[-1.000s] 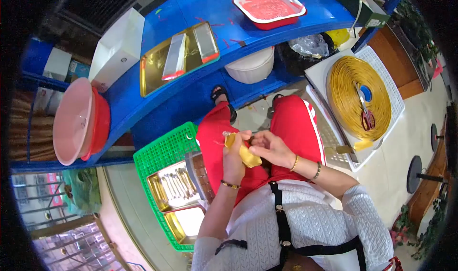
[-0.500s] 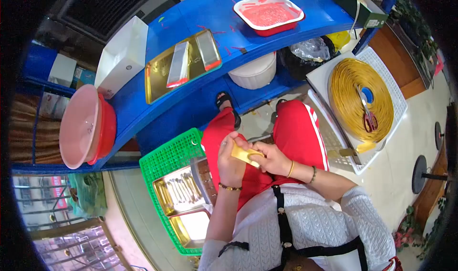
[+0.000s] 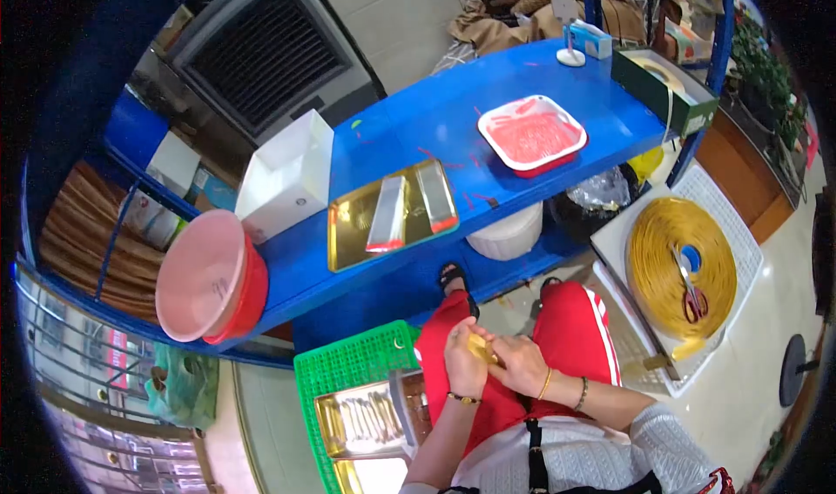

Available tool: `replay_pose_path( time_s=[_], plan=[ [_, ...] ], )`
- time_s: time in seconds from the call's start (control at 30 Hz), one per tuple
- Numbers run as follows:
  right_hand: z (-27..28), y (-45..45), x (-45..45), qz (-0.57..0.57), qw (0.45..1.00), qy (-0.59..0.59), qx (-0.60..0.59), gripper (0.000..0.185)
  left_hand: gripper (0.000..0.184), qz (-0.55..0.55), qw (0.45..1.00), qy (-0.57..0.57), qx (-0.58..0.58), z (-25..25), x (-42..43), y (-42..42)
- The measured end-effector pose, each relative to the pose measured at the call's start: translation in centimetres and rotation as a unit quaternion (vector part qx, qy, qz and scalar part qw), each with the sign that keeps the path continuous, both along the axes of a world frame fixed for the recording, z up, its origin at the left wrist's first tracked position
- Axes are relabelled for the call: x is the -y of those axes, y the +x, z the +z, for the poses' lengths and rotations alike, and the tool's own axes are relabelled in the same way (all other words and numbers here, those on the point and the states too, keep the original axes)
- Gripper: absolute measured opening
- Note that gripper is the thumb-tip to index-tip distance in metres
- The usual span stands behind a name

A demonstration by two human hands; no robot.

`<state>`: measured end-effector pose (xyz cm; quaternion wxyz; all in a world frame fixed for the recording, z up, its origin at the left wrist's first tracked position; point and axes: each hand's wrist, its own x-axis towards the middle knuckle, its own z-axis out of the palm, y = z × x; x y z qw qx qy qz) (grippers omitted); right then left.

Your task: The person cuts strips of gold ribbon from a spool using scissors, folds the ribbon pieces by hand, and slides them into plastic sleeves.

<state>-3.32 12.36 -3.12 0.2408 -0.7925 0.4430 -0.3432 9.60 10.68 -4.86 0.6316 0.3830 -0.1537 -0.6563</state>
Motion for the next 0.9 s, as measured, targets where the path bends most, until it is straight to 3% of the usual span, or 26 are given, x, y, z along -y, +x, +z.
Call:
replay_pose_path(
  time_s=[0.03,0.27,0.4,0.47,0.53,0.6,0.7,0.83,0.9],
  plan=[
    [-0.2,0.1,0.3,-0.01,1.0,-0.002,0.009,0.018,0.027,-0.012,1.0,0.007,-0.011,0.1,0.3,0.2],
    [0.4,-0.4,2.0,-0.028,0.997,0.034,0.065,0.012,0.035,-0.062,0.997,0.014,0.043,1.3,2.8,0.8],
    [1.5,-1.3,4.3,-0.076,0.991,0.028,0.108,0.01,0.034,-0.142,0.945,-0.045,0.292,4.1,6.6,1.3],
    [1.8,-1.7,5.2,-0.097,0.987,0.034,0.123,0.009,0.029,-0.078,0.921,-0.04,0.379,6.3,9.9,2.2],
    [1.4,-2.3,6.1,-0.102,0.986,0.043,0.123,0.009,0.025,0.009,0.829,-0.089,0.552,7.8,14.2,3.5],
    [1.4,-2.4,6.4,-0.102,0.985,0.051,0.131,0.009,0.033,0.072,0.683,-0.127,0.715,7.2,18.8,5.3],
    [1.3,-2.8,6.7,-0.09,0.983,0.062,0.145,0.01,0.043,0.03,0.558,-0.046,0.828,8.1,22.7,4.9],
    [1.1,-4.1,7.2,-0.101,0.983,0.067,0.14,0.01,0.044,-0.069,0.535,0.069,0.839,7.6,26.3,4.1],
    [1.0,-4.9,7.3,-0.105,0.984,0.072,0.127,0.01,0.041,-0.103,0.567,0.091,0.812,6.7,27.8,4.7]
  ],
)
